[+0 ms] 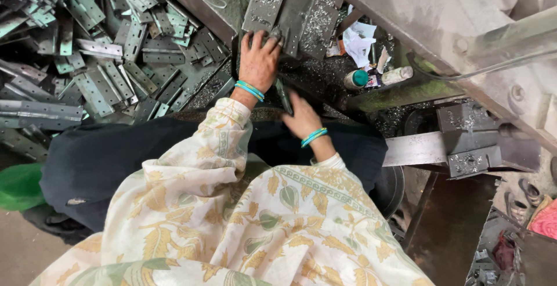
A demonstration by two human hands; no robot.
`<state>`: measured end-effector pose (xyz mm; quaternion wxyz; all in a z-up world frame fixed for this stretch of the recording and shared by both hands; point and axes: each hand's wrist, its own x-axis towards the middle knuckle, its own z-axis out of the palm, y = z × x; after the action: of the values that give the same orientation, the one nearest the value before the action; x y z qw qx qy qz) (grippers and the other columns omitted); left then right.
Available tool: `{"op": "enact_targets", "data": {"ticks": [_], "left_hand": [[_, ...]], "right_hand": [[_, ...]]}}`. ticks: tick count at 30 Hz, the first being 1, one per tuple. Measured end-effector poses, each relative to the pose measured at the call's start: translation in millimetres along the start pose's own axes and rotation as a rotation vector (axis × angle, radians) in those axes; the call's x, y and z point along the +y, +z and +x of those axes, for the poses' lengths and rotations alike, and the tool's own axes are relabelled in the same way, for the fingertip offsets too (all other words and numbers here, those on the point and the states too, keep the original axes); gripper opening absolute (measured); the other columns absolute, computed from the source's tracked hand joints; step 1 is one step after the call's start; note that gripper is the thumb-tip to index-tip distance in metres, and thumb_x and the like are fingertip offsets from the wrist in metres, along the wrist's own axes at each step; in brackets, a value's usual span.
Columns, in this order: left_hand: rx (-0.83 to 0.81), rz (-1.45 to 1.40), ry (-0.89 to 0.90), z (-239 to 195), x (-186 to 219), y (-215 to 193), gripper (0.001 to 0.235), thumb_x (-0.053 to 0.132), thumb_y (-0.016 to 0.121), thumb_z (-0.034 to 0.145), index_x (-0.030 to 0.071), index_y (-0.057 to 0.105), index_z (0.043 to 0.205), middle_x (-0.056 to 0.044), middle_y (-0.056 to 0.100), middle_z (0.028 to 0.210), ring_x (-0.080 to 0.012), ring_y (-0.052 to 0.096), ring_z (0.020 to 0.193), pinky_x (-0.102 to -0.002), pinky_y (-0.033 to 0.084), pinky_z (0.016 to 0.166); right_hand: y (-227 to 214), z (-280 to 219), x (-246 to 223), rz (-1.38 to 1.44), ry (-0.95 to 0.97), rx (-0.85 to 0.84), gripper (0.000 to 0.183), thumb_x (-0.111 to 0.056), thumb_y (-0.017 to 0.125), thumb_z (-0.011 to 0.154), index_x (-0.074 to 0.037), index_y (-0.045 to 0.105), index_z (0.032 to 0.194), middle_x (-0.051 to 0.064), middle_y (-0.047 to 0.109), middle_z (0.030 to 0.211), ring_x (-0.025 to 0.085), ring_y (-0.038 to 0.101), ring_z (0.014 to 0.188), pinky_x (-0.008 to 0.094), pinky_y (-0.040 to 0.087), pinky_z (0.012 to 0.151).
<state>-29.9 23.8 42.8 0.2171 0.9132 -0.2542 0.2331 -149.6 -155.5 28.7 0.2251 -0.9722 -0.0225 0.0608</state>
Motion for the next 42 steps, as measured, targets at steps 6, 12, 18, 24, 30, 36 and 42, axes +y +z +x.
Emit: {"op": "enact_targets", "data": {"ticks": [6,12,18,24,30,36,42], "left_hand": [[0.148,-0.591,-0.424,1.2,2.3,-7.3,0.029,0.01,0.074,0.083,0.005,0.077,0.112,-0.009,0.073,0.112,-0.0313,0.062,0.111,-0.042,0.048,0.098],[-0.101,-1.477,-0.619,28.6,-13.9,35.2,0.033,0.009,0.071,0.089,0.006,0.076,0.122,-0.008,0.077,0.109,-0.027,0.072,0.099,-0.04,0.056,0.089],[0.05,-0.129,-0.225,49.5,-24.2,7.9,0.059,0.018,0.079,0.085,0.009,0.062,0.141,-0.01,0.062,0.135,-0.0354,0.045,0.129,-0.052,0.042,0.101],[-0.146,0.008,-0.096,19.0,-11.5,31.3,0.051,0.025,0.071,0.088,0.011,0.063,0.136,-0.007,0.061,0.139,-0.0379,0.04,0.139,-0.061,0.035,0.11],[-0.201,0.137,-0.084,24.5,2.9,51.7,0.041,0.024,0.063,0.089,0.009,0.071,0.125,-0.009,0.062,0.134,-0.0408,0.035,0.142,-0.077,0.02,0.11],[-0.316,0.168,-0.147,49.0,3.5,61.0,0.029,0.019,0.058,0.096,0.008,0.075,0.116,-0.008,0.063,0.131,-0.0413,0.033,0.145,-0.08,0.014,0.113],[-0.307,0.148,-0.161,58.4,-0.3,69.2,0.032,0.019,0.057,0.096,0.008,0.073,0.121,-0.008,0.062,0.135,-0.0411,0.032,0.145,-0.079,0.014,0.113]], "right_hand": [[-39.4,47.9,7.4,0.428,-0.078,0.413,0.067,-0.014,0.078,0.086,-0.002,0.048,0.146,0.017,0.067,0.124,0.029,0.068,0.1,0.041,0.056,0.087],[-69.5,77.9,20.5,0.906,-0.014,0.49,0.027,-0.005,0.079,0.096,-0.001,0.067,0.12,0.009,0.073,0.104,0.016,0.067,0.082,0.031,0.056,0.073],[-55.5,95.0,-1.2,0.041,-0.237,0.617,0.031,0.004,0.075,0.083,-0.002,0.068,0.112,0.016,0.067,0.113,0.032,0.068,0.098,0.04,0.058,0.085],[-16.2,112.9,-2.3,0.001,-0.328,0.472,0.04,0.005,0.069,0.083,-0.002,0.067,0.122,0.018,0.063,0.123,0.041,0.061,0.116,0.046,0.052,0.101],[-52.2,45.3,-32.1,0.011,-0.232,0.263,0.038,-0.017,0.07,0.091,-0.004,0.067,0.126,0.02,0.063,0.129,0.041,0.06,0.119,0.047,0.05,0.102],[-56.8,-10.7,-44.8,-0.093,-0.071,-0.044,0.05,-0.03,0.073,0.086,-0.005,0.064,0.129,0.019,0.063,0.128,0.041,0.06,0.114,0.048,0.051,0.094],[11.3,-20.9,-24.3,-0.124,0.165,-0.143,0.048,-0.026,0.073,0.084,-0.011,0.064,0.128,0.02,0.063,0.122,0.043,0.064,0.107,0.052,0.054,0.087]]}}
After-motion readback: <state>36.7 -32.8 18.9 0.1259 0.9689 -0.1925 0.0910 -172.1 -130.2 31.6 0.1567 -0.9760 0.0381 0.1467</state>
